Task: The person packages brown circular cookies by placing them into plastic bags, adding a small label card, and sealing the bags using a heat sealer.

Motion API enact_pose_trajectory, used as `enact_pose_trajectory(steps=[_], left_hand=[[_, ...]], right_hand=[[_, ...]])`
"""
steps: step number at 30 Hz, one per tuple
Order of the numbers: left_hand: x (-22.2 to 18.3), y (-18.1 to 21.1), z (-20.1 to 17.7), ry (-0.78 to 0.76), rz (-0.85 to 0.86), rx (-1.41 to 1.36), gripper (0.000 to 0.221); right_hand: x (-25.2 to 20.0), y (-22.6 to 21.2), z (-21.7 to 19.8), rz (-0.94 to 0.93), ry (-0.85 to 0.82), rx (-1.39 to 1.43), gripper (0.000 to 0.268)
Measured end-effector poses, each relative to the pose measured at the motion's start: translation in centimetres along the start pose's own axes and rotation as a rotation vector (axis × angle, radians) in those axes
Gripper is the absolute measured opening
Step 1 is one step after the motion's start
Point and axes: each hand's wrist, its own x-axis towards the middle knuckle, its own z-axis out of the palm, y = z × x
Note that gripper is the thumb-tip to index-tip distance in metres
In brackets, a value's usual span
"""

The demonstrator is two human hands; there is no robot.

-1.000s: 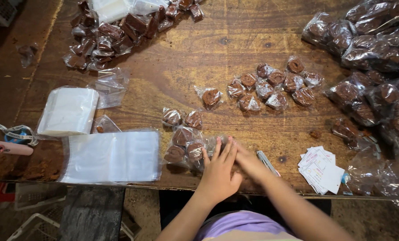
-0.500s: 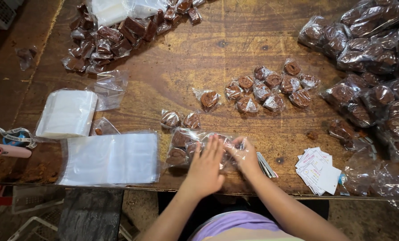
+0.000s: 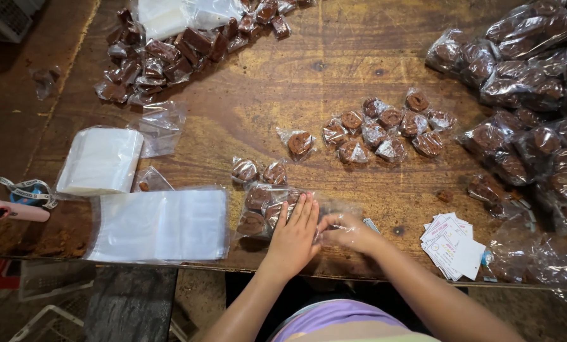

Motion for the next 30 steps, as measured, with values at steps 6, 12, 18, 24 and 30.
enact_pose_trajectory(steps=[6,12,18,24,30], left_hand=[[0.0,-0.1,1.3,0.084,0.020,0.066,0.090],[0.0,0.1,0.5,0.074,0.007,0.062,0.093],[0.0,0.6,0.2,0.021,-0.058,0.018,0.092],[0.2,0.4,1.2,0.057,-0.069,0.258,0.092],[0.2,0.2,1.8,0.075,-0.093,0.249,0.095]], right_hand=[[0.6,-0.1,-0.3,-0.148,-0.371,-0.187,0.023],[0.1,-1.2,-0.6,-0.375,-0.468,-0.285,0.033],[-4.1,-2.2,-9.6,-0.028,-0.224,-0.478,0.024],[-10.0,-3.2,-17.5,0.660,0.165,-0.928,0.035],[-11.5,-2.5,-17.0,0.744,0.380,-0.486,0.030]])
